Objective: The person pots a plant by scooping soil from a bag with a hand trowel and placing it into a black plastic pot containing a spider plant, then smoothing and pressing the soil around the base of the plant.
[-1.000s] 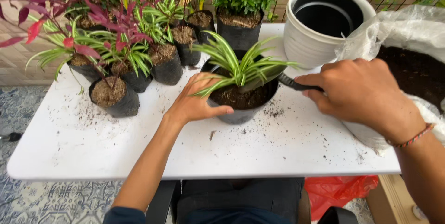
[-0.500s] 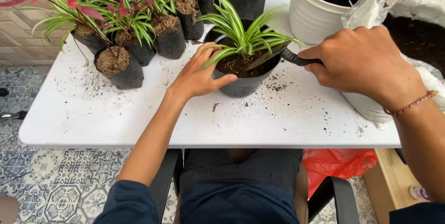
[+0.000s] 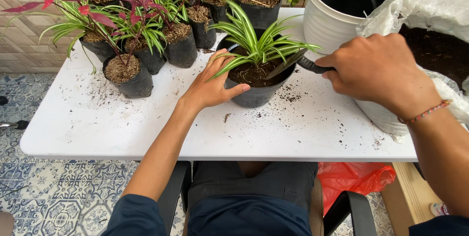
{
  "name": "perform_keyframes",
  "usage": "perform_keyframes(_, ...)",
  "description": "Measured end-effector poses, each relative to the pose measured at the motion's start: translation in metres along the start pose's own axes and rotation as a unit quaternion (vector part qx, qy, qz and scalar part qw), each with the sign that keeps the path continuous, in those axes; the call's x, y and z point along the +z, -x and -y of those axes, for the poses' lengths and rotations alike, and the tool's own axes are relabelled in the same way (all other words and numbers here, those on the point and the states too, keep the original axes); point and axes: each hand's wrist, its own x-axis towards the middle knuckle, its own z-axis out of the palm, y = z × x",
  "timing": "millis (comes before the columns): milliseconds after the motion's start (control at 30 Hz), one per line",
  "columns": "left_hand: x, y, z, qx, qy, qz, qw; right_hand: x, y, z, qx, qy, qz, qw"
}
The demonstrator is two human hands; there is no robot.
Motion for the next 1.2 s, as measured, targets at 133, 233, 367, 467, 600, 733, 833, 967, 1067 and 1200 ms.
perform_keyframes(133,0.003,0.0,0.001,-0.01,-0.009,0.001,1.0,-0.006,0.009,-0.01,0.022,-0.014,0.013,1.0)
perform_keyframes(233,0.003,0.0,0.0,-0.007,-0.005,-0.003,1.0,-0.016,0.012,-0.01,0.015,-0.008,0.051,0.999)
perform_keyframes(367,0.004,0.001,0.001,-0.013,-0.007,0.005,1.0,-0.012,0.002,0.002,-0.018,0.028,0.009,0.999)
perform_keyframes(467,0.003,0.001,0.002,-0.006,0.0,-0.008,1.0,-0.011,0.006,-0.007,-0.016,0.05,0.003,0.999)
perform_keyframes(600,0.005,0.001,0.002,-0.004,0.001,-0.007,1.0,-0.011,0.008,-0.023,0.029,0.09,-0.026,0.995)
perform_keyframes(733,0.008,0.002,0.005,0.016,-0.005,-0.025,1.0,-0.038,0.001,-0.009,-0.012,0.075,0.049,0.996)
perform_keyframes(833,0.007,0.002,0.004,0.008,-0.006,-0.019,1.0,-0.021,-0.015,-0.003,-0.061,0.049,0.005,0.997)
perform_keyframes(967,0.007,0.003,0.003,-0.016,0.015,-0.016,1.0,-0.02,-0.005,-0.017,-0.006,0.088,0.03,0.996)
perform_keyframes(1067,0.008,0.002,0.004,0.001,0.007,-0.022,1.0,-0.006,-0.007,-0.017,0.017,0.081,-0.014,0.996)
perform_keyframes(1200,-0.006,0.008,0.006,-0.031,0.057,-0.004,0.998,-0.004,-0.004,-0.008,-0.037,0.05,0.013,0.998)
